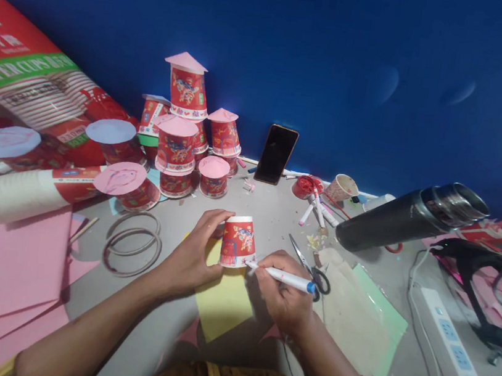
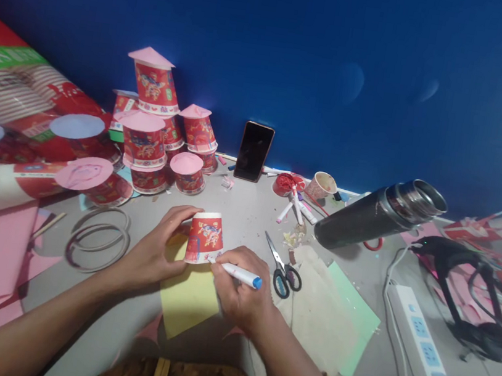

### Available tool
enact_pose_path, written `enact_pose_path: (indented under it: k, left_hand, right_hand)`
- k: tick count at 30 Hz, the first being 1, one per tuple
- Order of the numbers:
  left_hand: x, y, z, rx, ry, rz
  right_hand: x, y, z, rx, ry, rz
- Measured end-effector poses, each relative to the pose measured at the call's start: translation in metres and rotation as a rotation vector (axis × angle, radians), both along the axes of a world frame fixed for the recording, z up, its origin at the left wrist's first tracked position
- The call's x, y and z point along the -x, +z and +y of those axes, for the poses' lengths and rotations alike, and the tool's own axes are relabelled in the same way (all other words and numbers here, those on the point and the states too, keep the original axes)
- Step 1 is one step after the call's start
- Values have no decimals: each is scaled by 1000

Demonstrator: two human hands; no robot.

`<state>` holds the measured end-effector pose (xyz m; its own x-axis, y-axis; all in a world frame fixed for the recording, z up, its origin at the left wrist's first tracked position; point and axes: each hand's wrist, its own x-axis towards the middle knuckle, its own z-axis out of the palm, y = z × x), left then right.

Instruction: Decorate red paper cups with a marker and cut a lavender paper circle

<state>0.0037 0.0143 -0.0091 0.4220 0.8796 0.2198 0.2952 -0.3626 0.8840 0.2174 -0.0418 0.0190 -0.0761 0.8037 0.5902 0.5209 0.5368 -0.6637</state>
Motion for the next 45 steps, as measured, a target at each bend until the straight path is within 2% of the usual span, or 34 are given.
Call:
enact_pose_path:
  k: [6,45]
  left_hand:
    - [0,2,0,7,0,14]
    - [1,1,0,5,1,35]
  right_hand:
    - [-2,-1,-1,-27,-41,30]
    - [-3,0,-1,1,-23,33]
